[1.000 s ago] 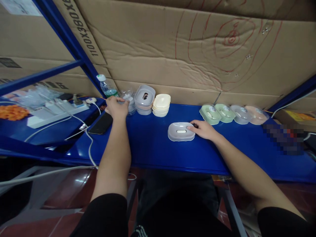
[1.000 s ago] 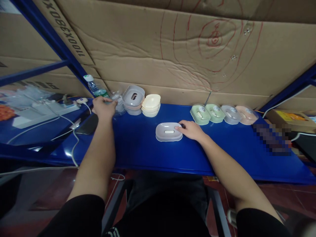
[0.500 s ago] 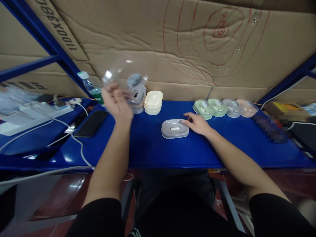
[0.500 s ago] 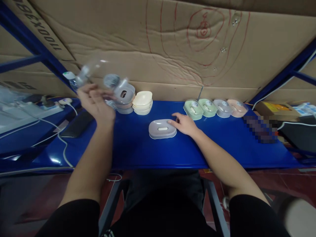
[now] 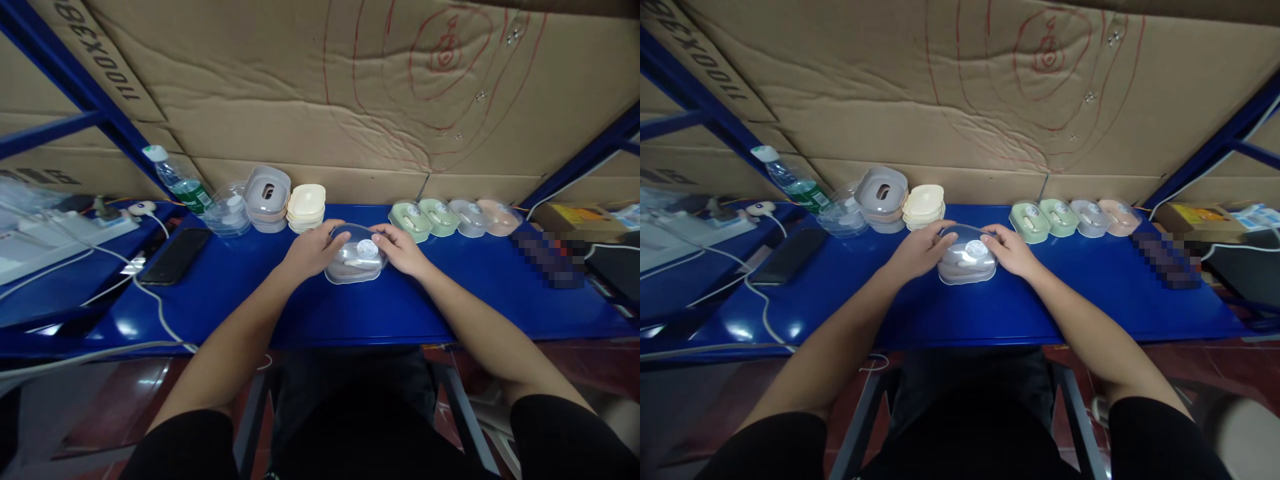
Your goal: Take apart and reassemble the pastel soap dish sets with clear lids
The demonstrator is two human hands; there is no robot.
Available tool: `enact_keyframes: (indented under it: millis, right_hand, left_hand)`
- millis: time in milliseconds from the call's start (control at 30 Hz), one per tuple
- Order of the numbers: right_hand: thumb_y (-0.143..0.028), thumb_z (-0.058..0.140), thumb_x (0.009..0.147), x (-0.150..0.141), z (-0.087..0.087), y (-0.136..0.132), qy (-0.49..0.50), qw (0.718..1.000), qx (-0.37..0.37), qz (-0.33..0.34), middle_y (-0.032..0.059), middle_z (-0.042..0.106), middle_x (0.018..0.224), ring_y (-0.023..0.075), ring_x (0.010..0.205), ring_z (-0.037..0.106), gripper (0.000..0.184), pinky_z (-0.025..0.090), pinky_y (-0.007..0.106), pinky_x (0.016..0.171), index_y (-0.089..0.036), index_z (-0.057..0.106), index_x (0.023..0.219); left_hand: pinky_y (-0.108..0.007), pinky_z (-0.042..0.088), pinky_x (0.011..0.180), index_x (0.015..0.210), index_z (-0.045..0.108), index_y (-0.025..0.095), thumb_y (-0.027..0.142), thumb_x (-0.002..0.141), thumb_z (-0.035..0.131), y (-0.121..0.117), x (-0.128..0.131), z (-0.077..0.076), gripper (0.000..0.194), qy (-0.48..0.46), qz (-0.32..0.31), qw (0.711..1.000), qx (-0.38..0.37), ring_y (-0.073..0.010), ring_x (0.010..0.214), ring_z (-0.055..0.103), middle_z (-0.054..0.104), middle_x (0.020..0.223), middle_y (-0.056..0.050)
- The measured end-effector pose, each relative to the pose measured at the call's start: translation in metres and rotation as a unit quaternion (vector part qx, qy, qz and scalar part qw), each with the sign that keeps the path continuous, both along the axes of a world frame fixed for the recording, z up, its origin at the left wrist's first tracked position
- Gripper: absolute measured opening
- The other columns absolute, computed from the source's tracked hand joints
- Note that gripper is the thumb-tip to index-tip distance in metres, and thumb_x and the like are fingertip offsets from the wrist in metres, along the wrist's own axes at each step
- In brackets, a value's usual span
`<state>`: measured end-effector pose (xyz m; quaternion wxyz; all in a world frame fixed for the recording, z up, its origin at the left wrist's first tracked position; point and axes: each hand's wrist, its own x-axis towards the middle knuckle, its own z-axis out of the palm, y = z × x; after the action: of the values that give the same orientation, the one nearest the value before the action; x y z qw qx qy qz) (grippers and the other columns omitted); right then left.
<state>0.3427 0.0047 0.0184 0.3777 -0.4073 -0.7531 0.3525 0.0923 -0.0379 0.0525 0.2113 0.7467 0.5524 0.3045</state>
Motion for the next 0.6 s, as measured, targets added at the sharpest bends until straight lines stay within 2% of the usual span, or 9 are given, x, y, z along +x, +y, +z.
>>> enact_keyframes:
  millis: [100, 267, 333, 433, 500, 600]
  right_hand:
    - [-0.062, 0.063, 0.097, -0.004, -0.007, 0.005, -0.008, 0.999, 0.000, -0.031, 0.0027, 0.073, 0.085, 0.0194, 0.076, 0.066, 0.045, 0.053, 0.034, 0.071, -0.021, 0.075, 0.112]
    - [-0.064, 0.065, 0.095, -0.003, -0.016, 0.012, -0.016, 0.998, 0.015, -0.054, 0.0064, 0.075, 0.102, 0.0187, 0.074, 0.066, 0.054, 0.055, 0.037, 0.071, -0.022, 0.071, 0.128]
    - [-0.065, 0.068, 0.092, 0.000, -0.016, 0.014, -0.048, 0.998, 0.032, -0.040, 0.0090, 0.075, 0.111, 0.0188, 0.075, 0.066, 0.058, 0.056, 0.037, 0.071, -0.021, 0.071, 0.130]
    - [-0.063, 0.074, 0.089, 0.004, -0.014, 0.013, -0.115, 0.991, 0.072, 0.019, 0.0110, 0.077, 0.114, 0.0233, 0.088, 0.070, 0.056, 0.058, 0.040, 0.079, -0.021, 0.075, 0.126]
    - [-0.061, 0.072, 0.092, 0.005, -0.012, 0.012, -0.141, 0.985, 0.086, 0.049, 0.0113, 0.078, 0.116, 0.0260, 0.096, 0.073, 0.052, 0.059, 0.042, 0.085, -0.022, 0.076, 0.125]
    - [-0.059, 0.066, 0.097, 0.003, -0.014, 0.010, -0.150, 0.984, 0.086, 0.049, 0.0119, 0.079, 0.121, 0.0279, 0.102, 0.075, 0.050, 0.060, 0.045, 0.090, -0.022, 0.076, 0.129]
  left_hand:
    - [-0.034, 0.051, 0.074, 0.129, 0.068, 0.017, 0.058, 0.104, 0.049, 0.001, -0.006, 0.004, 0.051, 0.077, 0.013, 0.996, -0.042, -0.0246, 0.083, 0.072, 0.074, 0.083, -0.006]
    - [-0.032, 0.047, 0.066, 0.130, 0.062, 0.016, 0.058, 0.107, 0.038, 0.002, -0.010, 0.006, 0.054, 0.089, -0.022, 0.983, -0.162, -0.0229, 0.071, 0.072, 0.071, 0.065, -0.003]
    - [-0.031, 0.046, 0.062, 0.131, 0.061, 0.016, 0.057, 0.106, 0.038, 0.002, -0.012, 0.007, 0.053, 0.107, -0.030, 0.973, -0.203, -0.0222, 0.066, 0.071, 0.072, 0.066, -0.003]
    - [-0.030, 0.045, 0.056, 0.125, 0.063, 0.017, 0.058, 0.105, 0.039, 0.002, -0.013, 0.010, 0.051, 0.122, -0.049, 0.959, -0.252, -0.0194, 0.055, 0.067, 0.076, 0.072, -0.004]
    - [-0.029, 0.046, 0.055, 0.123, 0.063, 0.017, 0.056, 0.105, 0.038, 0.001, -0.014, 0.012, 0.050, 0.122, -0.063, 0.955, -0.264, -0.0179, 0.052, 0.065, 0.078, 0.076, -0.004]
    - [-0.028, 0.047, 0.055, 0.124, 0.062, 0.017, 0.054, 0.107, 0.035, 0.001, -0.015, 0.012, 0.049, 0.117, -0.070, 0.955, -0.262, -0.0173, 0.052, 0.066, 0.079, 0.078, -0.005]
